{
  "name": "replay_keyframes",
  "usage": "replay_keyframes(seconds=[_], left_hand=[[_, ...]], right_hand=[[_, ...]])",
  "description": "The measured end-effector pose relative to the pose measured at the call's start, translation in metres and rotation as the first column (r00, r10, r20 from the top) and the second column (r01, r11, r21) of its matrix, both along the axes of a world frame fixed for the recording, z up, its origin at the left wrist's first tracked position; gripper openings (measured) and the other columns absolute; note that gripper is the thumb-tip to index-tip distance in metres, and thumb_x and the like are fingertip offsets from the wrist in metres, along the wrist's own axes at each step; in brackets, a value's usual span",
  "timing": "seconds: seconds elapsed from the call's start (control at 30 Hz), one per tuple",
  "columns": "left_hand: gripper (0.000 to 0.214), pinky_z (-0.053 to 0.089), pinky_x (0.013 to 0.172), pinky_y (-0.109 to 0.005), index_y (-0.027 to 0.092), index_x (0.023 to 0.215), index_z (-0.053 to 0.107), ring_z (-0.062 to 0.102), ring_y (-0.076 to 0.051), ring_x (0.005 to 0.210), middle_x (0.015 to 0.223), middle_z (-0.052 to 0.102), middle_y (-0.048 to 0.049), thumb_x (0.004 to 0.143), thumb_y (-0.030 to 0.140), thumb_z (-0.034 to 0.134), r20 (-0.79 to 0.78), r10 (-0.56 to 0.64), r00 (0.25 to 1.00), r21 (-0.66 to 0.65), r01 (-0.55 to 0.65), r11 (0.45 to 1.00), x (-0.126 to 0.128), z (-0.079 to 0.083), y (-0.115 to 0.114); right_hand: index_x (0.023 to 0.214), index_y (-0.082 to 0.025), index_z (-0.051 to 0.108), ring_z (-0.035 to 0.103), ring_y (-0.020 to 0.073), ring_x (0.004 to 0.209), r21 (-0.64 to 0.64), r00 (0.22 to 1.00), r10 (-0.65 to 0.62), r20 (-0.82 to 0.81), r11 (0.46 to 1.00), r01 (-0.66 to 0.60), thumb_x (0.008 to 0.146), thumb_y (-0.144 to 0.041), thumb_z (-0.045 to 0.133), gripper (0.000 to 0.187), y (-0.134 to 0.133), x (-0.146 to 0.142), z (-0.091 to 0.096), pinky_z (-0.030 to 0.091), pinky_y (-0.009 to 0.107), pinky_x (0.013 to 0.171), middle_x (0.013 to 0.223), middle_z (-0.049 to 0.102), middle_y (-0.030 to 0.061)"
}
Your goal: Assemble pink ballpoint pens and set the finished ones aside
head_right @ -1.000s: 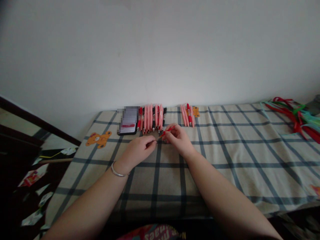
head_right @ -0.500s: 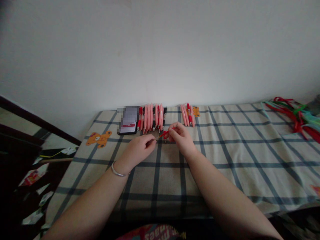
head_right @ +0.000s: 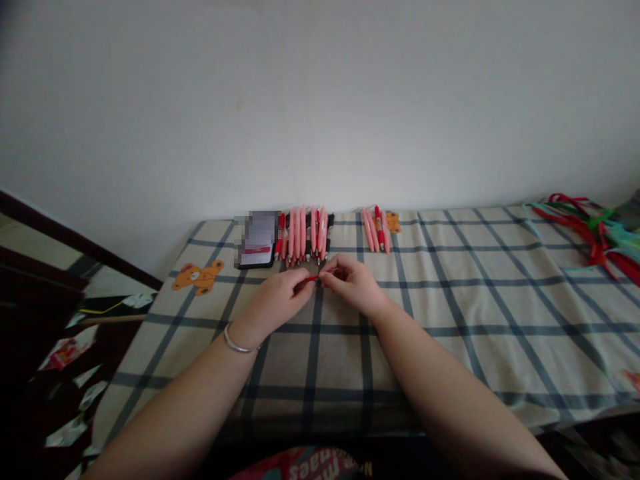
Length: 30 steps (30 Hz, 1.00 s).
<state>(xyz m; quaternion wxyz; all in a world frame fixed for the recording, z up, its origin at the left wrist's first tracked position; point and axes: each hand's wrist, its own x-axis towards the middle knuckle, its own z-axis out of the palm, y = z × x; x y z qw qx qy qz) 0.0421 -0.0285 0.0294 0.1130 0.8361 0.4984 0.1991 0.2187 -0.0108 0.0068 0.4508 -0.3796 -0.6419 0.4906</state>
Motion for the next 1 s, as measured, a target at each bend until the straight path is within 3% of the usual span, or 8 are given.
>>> replay_keyframes(seconds=[0.3, 0.6, 1.0], left_hand=[[0.023, 0.036, 0.057, -0.024, 0.02, 0.083, 0.06, 0.059, -0.014, 0.069, 0.075, 0.064, -0.0021, 0.09, 0.03, 0.04, -0.009, -0.039, 0.999, -0.028, 0.038, 0.999, -0.0002, -0.0018, 0.002], [0.024, 0.033, 0.056, -0.025, 0.02, 0.083, 0.06, 0.058, -0.014, 0.067, 0.075, 0.064, -0.0015, 0.09, 0.03, 0.039, -0.002, -0.014, 1.0, -0.011, 0.014, 1.0, -0.0023, -0.0047, 0.0041], [0.025, 0.032, 0.055, -0.025, 0.019, 0.076, 0.055, 0.057, -0.013, 0.066, 0.074, 0.062, -0.0014, 0.09, 0.031, 0.039, 0.018, 0.005, 1.0, -0.025, -0.005, 1.0, -0.0009, -0.0033, 0.0034]], right_hand=[[0.08, -0.019, 0.057, 0.055, 0.0133, 0.067, 0.082, 0.977, -0.019, 0.212, 0.997, 0.002, 0.08, -0.036, 0.058, 0.016, 0.0016, 0.0035, -0.0036, 0.043, 0.026, 0.062, 0.073, 0.059, 0.0004], [0.083, -0.018, 0.056, 0.053, 0.0123, 0.063, 0.094, 0.981, -0.103, 0.166, 0.992, 0.089, 0.08, -0.034, 0.057, 0.016, 0.0042, 0.0048, -0.0064, 0.042, 0.025, 0.057, 0.075, 0.06, 0.0015], [0.078, -0.017, 0.057, 0.05, 0.0119, 0.061, 0.098, 0.955, -0.104, 0.278, 0.992, 0.08, 0.08, -0.034, 0.056, 0.017, 0.004, 0.0069, -0.0024, 0.039, 0.025, 0.056, 0.07, 0.058, 0.0008]])
